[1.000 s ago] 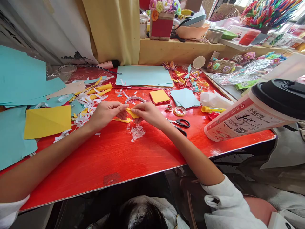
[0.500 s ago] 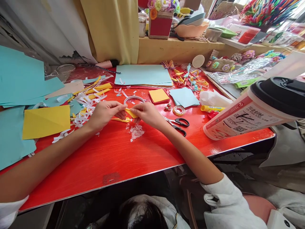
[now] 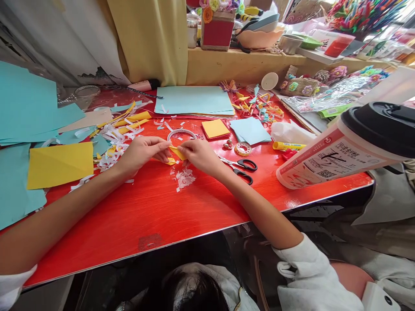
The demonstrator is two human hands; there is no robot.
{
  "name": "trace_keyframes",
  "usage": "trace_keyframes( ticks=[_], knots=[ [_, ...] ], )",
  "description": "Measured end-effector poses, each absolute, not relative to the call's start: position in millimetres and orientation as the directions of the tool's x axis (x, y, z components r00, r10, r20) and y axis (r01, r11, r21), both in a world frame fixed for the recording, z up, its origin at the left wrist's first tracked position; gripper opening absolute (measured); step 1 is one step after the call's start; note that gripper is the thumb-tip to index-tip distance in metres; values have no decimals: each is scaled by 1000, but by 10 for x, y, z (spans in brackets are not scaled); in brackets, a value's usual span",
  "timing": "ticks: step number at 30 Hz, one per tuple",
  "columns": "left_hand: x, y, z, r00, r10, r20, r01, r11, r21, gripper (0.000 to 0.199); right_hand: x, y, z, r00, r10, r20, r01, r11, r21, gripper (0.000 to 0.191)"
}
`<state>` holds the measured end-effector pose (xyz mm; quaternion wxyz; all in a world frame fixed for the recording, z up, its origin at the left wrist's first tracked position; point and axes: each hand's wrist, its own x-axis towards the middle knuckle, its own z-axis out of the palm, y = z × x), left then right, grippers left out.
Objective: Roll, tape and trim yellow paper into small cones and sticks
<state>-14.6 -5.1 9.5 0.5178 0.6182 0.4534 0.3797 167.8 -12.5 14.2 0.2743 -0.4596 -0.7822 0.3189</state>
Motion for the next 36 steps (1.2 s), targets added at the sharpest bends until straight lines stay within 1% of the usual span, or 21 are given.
trace_keyframes(
  ticks=[2, 5, 10, 14, 17, 21, 24, 28, 30, 32, 34, 36],
  knots=[
    [-157, -54, 105, 331, 943, 43, 201, -115, 973, 28, 1674, -124, 140, -426, 897, 123, 551, 365, -750, 29],
    [-156, -71, 108, 309, 948, 78, 238, -157, 958, 29, 1669, -131, 146, -432, 894, 122, 550, 368, -750, 30],
    [-141, -97, 108, 305, 949, 76, 291, -168, 942, 26, 1665, -146, 164, -436, 889, 140, 540, 383, -749, 27],
    [-152, -92, 102, 278, 958, 74, 371, -178, 911, 26, 1665, -149, 163, -422, 896, 135, 545, 370, -753, 26],
    [-173, -60, 85, 278, 957, 87, 417, -202, 886, 28, 1675, -127, 133, -416, 902, 114, 512, 336, -791, 26],
    [-197, -12, 84, 283, 948, 147, 392, -254, 884, 33, 1684, -96, 83, -381, 920, 86, 371, 238, -897, 25],
    [-199, -15, 111, 272, 953, 132, 433, -244, 868, 32, 1677, -103, 76, -371, 926, 74, 291, 191, -938, 27],
    [-185, -50, 127, 270, 952, 143, 456, -257, 852, 27, 1674, -128, 107, -379, 924, 58, 292, 179, -939, 28],
    [-179, -59, 119, 280, 946, 166, 472, -286, 834, 25, 1684, -127, 119, -384, 922, 52, 321, 186, -929, 29],
    [-174, -57, 110, 298, 942, 152, 477, -286, 831, 24, 1700, -116, 122, -380, 924, 43, 360, 190, -913, 29],
    [-168, -48, 109, 307, 946, 107, 440, -240, 865, 25, 1715, -101, 119, -360, 933, 16, 363, 156, -919, 27],
    [-163, -37, 116, 301, 952, 55, 329, -158, 931, 27, 1721, -93, 122, -334, 942, -24, 300, 82, -951, 24]
  ],
)
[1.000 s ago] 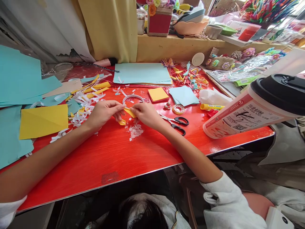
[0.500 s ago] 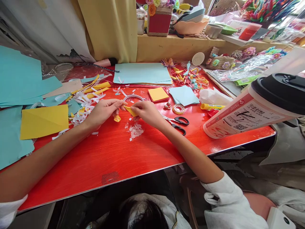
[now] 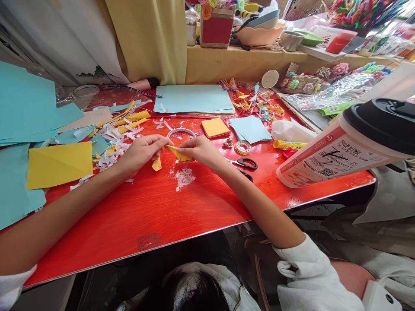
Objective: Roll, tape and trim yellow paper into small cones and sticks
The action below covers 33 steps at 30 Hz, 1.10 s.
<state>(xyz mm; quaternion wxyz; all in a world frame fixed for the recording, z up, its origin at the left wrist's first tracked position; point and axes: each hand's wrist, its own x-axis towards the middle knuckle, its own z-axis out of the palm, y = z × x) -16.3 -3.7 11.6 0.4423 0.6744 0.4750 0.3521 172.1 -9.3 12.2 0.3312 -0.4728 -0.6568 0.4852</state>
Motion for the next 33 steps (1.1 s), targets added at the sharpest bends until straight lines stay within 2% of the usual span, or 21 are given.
trace_keyframes(
  ticks=[3, 5, 7, 12, 15, 19, 21, 24, 26, 29, 33],
  knots=[
    [-167, -22, 122, 281, 959, 28, 130, -67, 989, 24, 1719, -100, 142, -309, 949, -69, 162, -19, -987, 23],
    [-181, -11, 107, 291, 956, 39, 89, -67, 994, 27, 1717, -110, 157, -303, 950, -76, 91, -51, -995, 23],
    [-201, -3, 79, 331, 943, 31, 120, -75, 990, 28, 1719, -118, 164, -303, 950, -80, 50, -68, -996, 22],
    [-245, -8, 66, 449, 892, -42, 359, -137, 923, 36, 1731, -122, 172, -300, 949, -93, 21, -91, -996, 20],
    [-279, 5, 86, 525, 851, -4, 492, -299, 817, 28, 1730, -120, 176, -306, 947, -95, 9, -97, -995, 19],
    [-338, 68, 54, 638, 760, 127, 573, -578, 581, 21, 1718, -112, 159, -334, 938, -91, 19, -90, -996, 19],
    [-355, 87, 42, 650, 747, 141, 605, -621, 497, 19, 1710, -112, 156, -347, 931, -110, 26, -107, -994, 19],
    [-365, 74, 81, 597, 792, 124, 711, -595, 375, 18, 1702, -122, 174, -356, 926, -124, 18, -126, -992, 20],
    [-379, 57, 133, 576, 806, 136, 739, -585, 336, 19, 1698, -132, 195, -341, 932, -124, 8, -129, -992, 19],
    [-436, 55, 207, 619, 776, 118, 696, -612, 375, 20, 1695, -139, 214, -305, 943, -133, -2, -140, -990, 18],
    [-518, 71, 286, 578, 811, 90, 653, -526, 545, 22, 1693, -143, 209, -315, 940, -127, -23, -141, -990, 19]
  ],
)
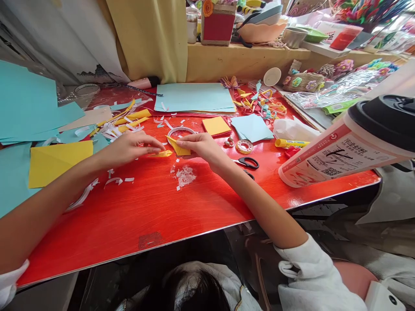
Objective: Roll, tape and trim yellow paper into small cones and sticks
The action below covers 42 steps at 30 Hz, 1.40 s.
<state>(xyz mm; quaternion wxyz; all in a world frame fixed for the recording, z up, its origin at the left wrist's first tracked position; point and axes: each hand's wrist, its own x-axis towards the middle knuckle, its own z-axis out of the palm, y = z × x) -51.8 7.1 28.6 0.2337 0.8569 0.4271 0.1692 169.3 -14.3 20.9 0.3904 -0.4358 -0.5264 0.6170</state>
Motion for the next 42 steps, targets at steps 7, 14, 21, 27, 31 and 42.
trace_keyframes(
  ticks=[7, 14, 21, 27, 31, 42],
  knots=[
    [-482, 47, 295, 473, 870, 140, 690, -464, 556, 23, 1693, -166, 183, -329, 940, -92, 21, -90, -996, 25],
    [-473, 43, 220, 536, 839, 97, 674, -494, 549, 26, 1671, -169, 154, -319, 943, -100, 62, -84, -995, 24],
    [-466, 25, 216, 549, 818, 170, 684, -556, 472, 25, 1654, -182, 177, -295, 951, -94, 100, -67, -993, 23],
    [-494, 43, 256, 557, 825, 93, 690, -522, 500, 31, 1661, -191, 187, -315, 944, -93, 123, -56, -991, 22],
    [-534, 50, 273, 604, 797, -27, 705, -518, 485, 42, 1661, -194, 207, -308, 946, -105, 99, -77, -992, 20],
    [-573, 80, 216, 617, 752, 232, 657, -655, 374, 29, 1675, -195, 215, -325, 942, -90, 78, -68, -995, 23]
  ],
)
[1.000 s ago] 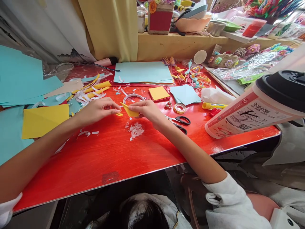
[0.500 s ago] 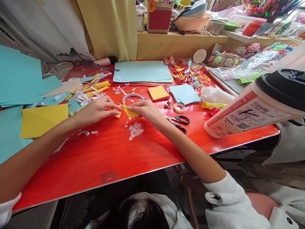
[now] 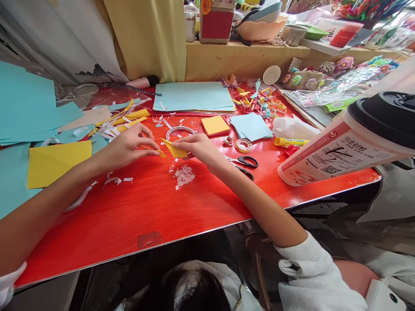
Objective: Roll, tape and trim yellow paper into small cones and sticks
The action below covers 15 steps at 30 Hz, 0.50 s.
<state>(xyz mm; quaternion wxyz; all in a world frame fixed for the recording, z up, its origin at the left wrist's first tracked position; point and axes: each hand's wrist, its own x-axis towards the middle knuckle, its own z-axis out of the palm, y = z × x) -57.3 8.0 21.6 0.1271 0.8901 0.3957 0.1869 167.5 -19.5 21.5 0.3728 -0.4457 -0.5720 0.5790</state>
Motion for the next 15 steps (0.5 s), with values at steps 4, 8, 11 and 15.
trace_keyframes(
  ticks=[4, 8, 11, 15],
  knots=[
    [-553, 59, 249, 571, 816, 88, 671, -526, 523, 28, 1682, -188, 226, -323, 943, -79, 70, -59, -996, 23],
    [-525, 26, 247, 527, 848, -44, 676, -388, 626, 28, 1679, -185, 245, -315, 944, -95, 88, -71, -994, 23],
    [-521, 17, 248, 513, 855, -79, 683, -352, 640, 32, 1674, -184, 256, -312, 943, -115, 112, -84, -990, 23],
    [-518, 29, 243, 499, 860, -105, 728, -351, 589, 39, 1670, -184, 257, -323, 939, -120, 122, -84, -989, 23]
  ],
)
